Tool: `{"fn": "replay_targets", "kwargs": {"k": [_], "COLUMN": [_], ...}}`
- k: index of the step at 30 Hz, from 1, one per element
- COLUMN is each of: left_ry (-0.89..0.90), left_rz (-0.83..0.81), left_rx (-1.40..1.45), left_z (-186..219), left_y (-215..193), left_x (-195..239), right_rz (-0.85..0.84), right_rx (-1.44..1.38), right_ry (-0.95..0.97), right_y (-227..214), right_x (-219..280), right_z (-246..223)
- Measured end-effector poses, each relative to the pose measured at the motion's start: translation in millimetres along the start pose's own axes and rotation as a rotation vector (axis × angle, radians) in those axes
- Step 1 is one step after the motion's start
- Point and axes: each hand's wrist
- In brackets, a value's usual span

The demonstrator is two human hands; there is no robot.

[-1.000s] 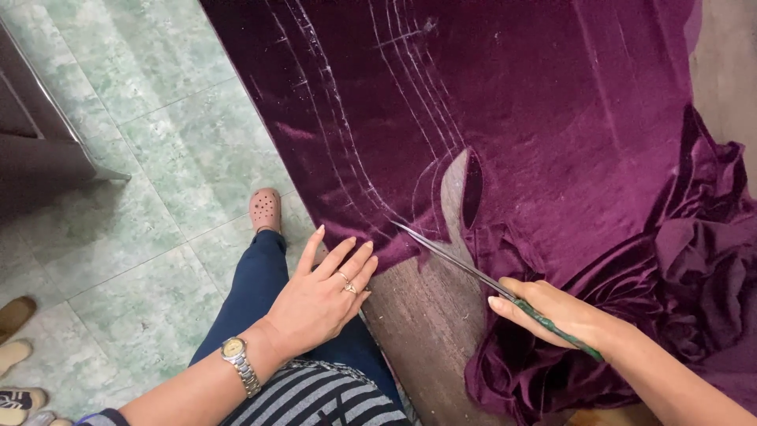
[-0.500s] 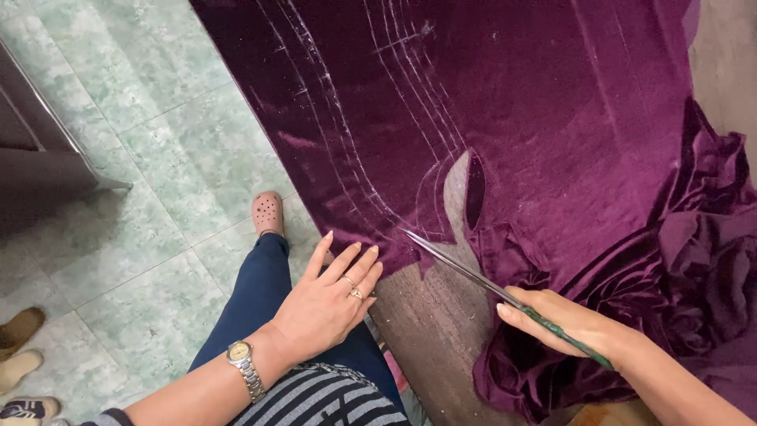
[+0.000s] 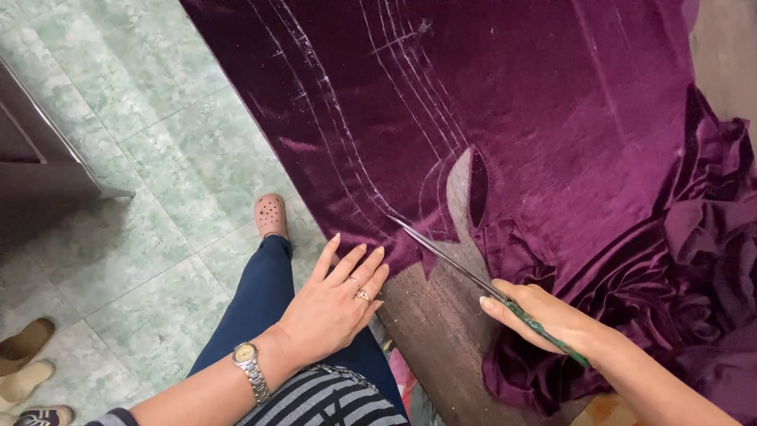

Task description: Cutting a pattern out of purple velvet fabric using large tailor scissors along chalk markings on a work table.

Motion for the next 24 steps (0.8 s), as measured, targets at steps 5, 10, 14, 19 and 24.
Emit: {"fn": "replay_targets", "kwargs": {"k": [5,10,14,19,24], "left_ry": [0.013,0.019,0.040,-0.001,-0.007], "left_rz": [0.003,0.012,0.001,0.047,0.100], "left_rx": [0.004,0.001,0.027,0.001,-0.128], "left_z": [-1,-2,-9,-43,-71], "left_y": [-3,-3,-10,-25,-30], "left_x": [-1,0,-2,-6,-4], "right_rz": [0.044,0.084,0.109,0.063,0.058], "right_rx": [0.031,-0.042,-0.088,-0.068,-0.067], "right_ry": [0.071,0.063,0.056,0.052,0.012], "right_y": [4,10,9,8,11], "right_x": [3,2,4,6,1], "right_z": [-10,-8,-14,-10,-13]}}
Point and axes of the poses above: each hand's wrist, its own x-axis away from the middle knuckle, its own y-axis out of the palm, z = x × y
